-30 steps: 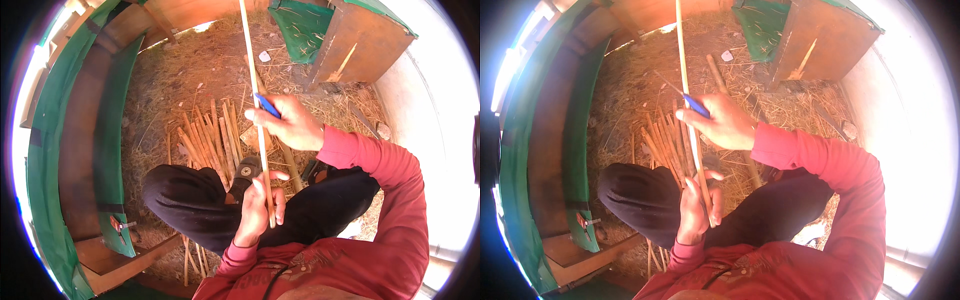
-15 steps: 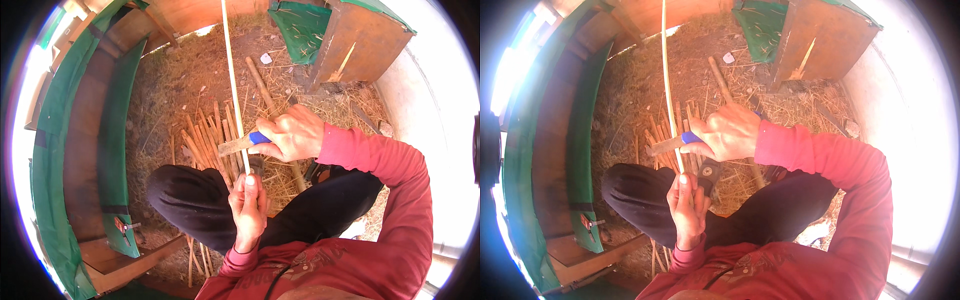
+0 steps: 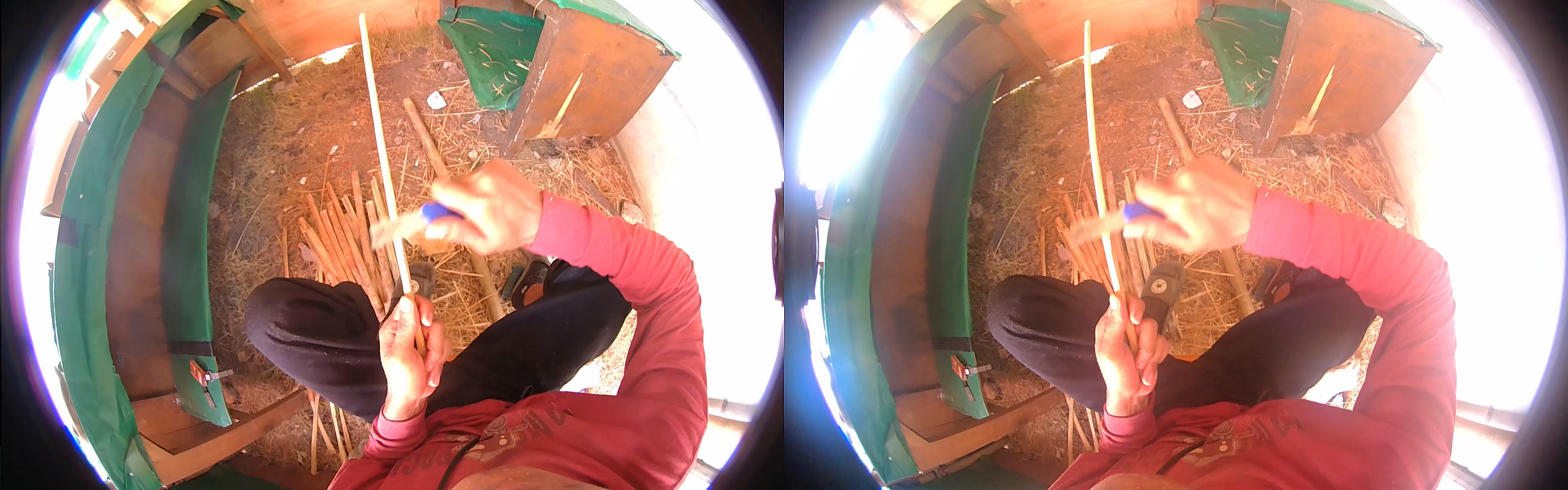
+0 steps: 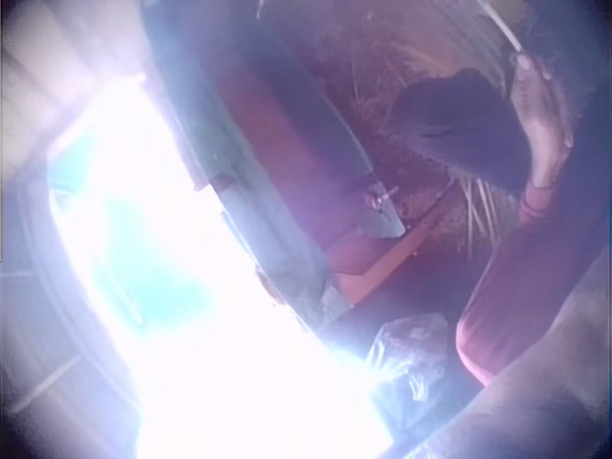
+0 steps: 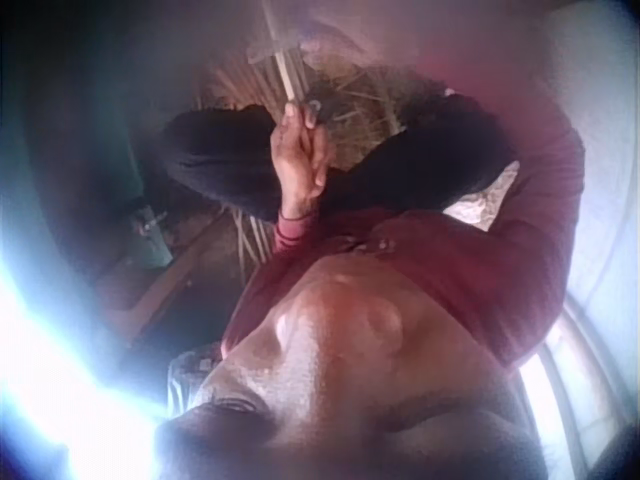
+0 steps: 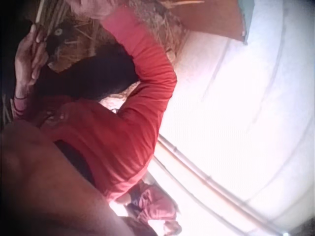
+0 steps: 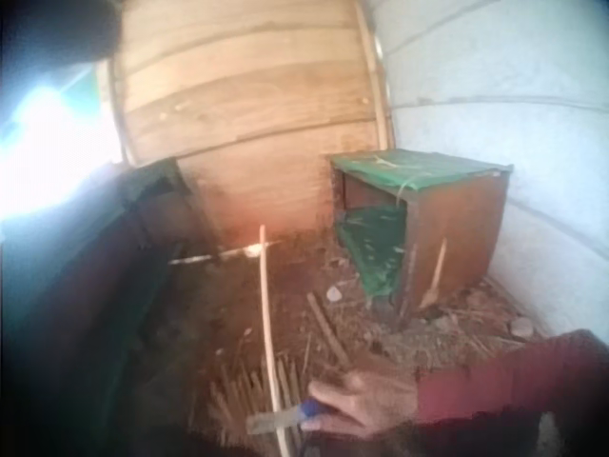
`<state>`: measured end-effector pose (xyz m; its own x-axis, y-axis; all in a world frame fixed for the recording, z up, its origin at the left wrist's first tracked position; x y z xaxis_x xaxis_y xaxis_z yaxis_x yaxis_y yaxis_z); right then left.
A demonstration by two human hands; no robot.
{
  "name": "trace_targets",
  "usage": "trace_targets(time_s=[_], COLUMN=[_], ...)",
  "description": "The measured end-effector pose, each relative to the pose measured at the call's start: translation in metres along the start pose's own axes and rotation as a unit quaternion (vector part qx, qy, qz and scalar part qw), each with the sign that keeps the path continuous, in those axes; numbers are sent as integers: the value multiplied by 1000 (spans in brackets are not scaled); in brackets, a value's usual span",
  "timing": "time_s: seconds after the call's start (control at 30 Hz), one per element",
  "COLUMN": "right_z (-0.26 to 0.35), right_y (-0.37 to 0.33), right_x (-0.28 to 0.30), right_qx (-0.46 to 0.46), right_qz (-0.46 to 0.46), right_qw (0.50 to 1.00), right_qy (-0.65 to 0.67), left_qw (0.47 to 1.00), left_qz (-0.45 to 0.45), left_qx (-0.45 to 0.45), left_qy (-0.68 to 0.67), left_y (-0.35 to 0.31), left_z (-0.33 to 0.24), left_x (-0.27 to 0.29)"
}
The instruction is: The person sits on the ground and uses a small axe to sharpen a thin wooden stick. They hold the stick vertically in their left hand and repeatedly strike it with the axe in their right hand to create a pointed tip. The person rotates the stick occasionally to ensure even sharpening.
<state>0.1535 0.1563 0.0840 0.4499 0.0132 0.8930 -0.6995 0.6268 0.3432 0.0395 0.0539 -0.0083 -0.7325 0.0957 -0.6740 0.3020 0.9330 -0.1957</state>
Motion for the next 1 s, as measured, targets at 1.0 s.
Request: trace_targets(time_s=[1.0], right_z=[-80], right_y=[16], right_x=[23], right_qx=[-221], right_qz=[-48], right_qw=[963], right_qy=[-149], left_qw=[998], left_qz=[59], left_qx=[16], left_qy=[-17], left_y=[-24], left_z=[11], left_x=[-15])
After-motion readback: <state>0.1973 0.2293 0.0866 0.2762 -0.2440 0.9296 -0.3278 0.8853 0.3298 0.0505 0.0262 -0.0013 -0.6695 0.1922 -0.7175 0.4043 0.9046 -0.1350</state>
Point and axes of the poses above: each hand's wrist, its own y-axis towards the middle knuckle, its own x-axis out of the back of the hand, z = x × y, the point moved 9 cm from there along y, towards the middle knuckle, and after that the axes turned 8 degrees about z, right-handed, at the moved point
